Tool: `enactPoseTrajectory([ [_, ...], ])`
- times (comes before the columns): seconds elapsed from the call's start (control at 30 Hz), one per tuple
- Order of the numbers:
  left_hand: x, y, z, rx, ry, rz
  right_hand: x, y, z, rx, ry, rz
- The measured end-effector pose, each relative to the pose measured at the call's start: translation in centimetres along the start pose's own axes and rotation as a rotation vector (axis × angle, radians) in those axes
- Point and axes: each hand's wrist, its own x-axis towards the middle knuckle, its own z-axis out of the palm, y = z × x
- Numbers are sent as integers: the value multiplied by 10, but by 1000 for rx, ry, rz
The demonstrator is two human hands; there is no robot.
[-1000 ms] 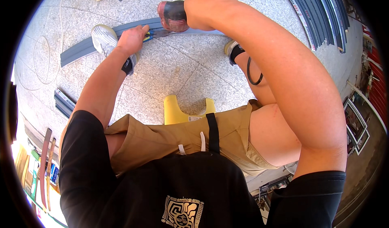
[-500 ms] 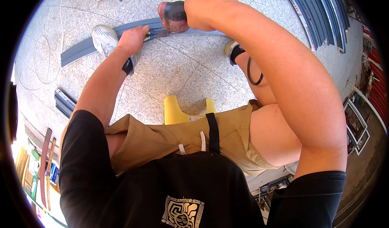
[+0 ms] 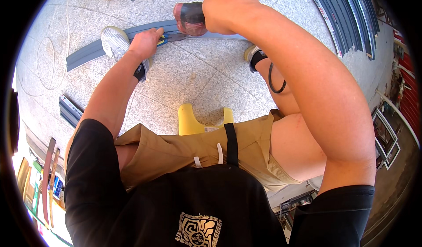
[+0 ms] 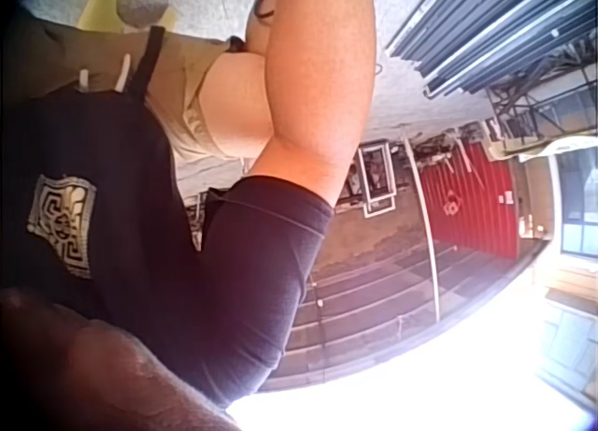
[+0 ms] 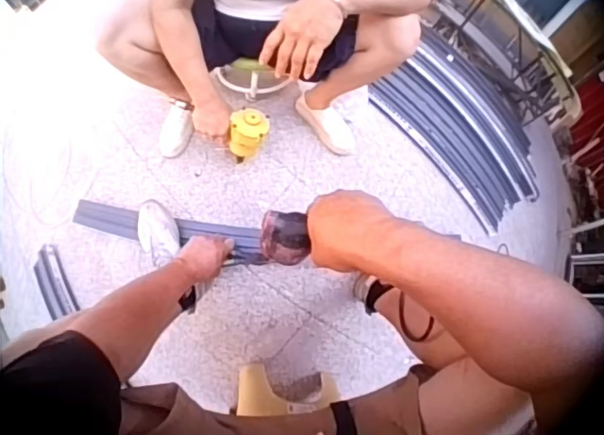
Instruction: The person uses pliers to hold a small metal bracket and then uses a power drill to create a hole in a curved metal strip while an assistant holds it in place.
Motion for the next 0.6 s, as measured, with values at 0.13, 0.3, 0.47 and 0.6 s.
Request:
enactPoseTrajectory([
  [0.13,-1,-2,2,-12,32,13,-4,2,-3,21,-7,-36],
  [0.3,-1,-1,2,-9,13,8,-2,2,0,13,9,-28],
  [0.47,-1,0,1,5,1,4,3,0,5,-16,4,3],
  [0.6,0,0,1,12,-27,-3,4,0,5,-9,-12,15],
])
